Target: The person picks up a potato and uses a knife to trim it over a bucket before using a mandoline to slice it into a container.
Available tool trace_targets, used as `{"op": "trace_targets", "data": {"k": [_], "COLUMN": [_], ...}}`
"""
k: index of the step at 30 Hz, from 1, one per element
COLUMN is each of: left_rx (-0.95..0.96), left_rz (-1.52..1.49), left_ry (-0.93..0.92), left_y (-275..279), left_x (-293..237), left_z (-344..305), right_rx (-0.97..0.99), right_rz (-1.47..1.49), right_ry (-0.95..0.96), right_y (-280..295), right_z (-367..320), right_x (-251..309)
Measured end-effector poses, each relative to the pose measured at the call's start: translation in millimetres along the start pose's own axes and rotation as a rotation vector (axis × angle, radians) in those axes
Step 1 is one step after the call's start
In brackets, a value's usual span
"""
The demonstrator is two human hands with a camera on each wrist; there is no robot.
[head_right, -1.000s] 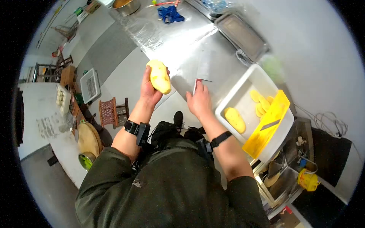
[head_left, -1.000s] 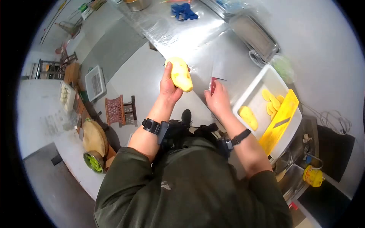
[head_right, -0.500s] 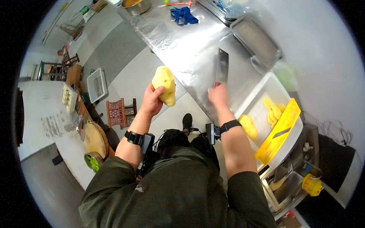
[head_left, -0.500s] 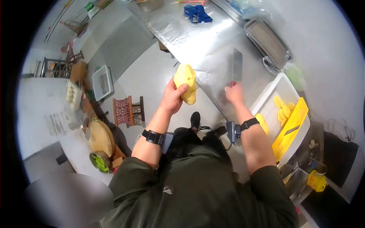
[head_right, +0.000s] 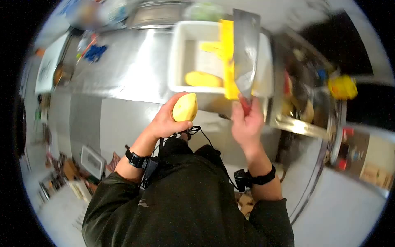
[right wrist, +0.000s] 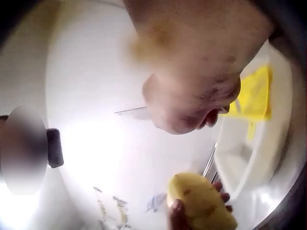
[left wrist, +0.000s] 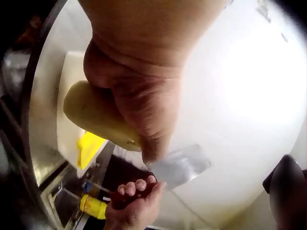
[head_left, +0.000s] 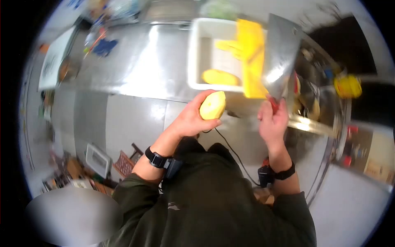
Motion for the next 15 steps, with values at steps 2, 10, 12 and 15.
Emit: {"op": "trace_targets", "data": {"k": [2, 10, 12, 15], "left_rx": [0.136, 0.575, 0.651, 0.786], "left_rz": [0.064, 0.425, 0.451, 0.594], "left_ry": [-0.014, 0.019, -0.004, 0.012], "left_y": [-73, -371, -443, -534], "left_x": [0, 71, 82, 100], "left_z": [0, -49, -68, -92], "right_rx": [-0.176, -0.620, -0.642, -0.566], "right_rz": [-0.175, -0.917, -1.002, -1.129], "right_ry": [0.127, -0.080, 0.073, 0.101], "right_y": [107, 406, 448, 494], "right_z": [-30, -221, -256, -288], "right_x": [-9, -65, -64, -61]}}
Point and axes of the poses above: each hand's wrist, its own z-axis towards the middle knuckle, its own y-axis out of the back of the hand, x = y × z, the point moved 8 cm from there along z, towards the middle knuckle, and after that the axes turned 9 degrees about -x, right-handed, at the moved point
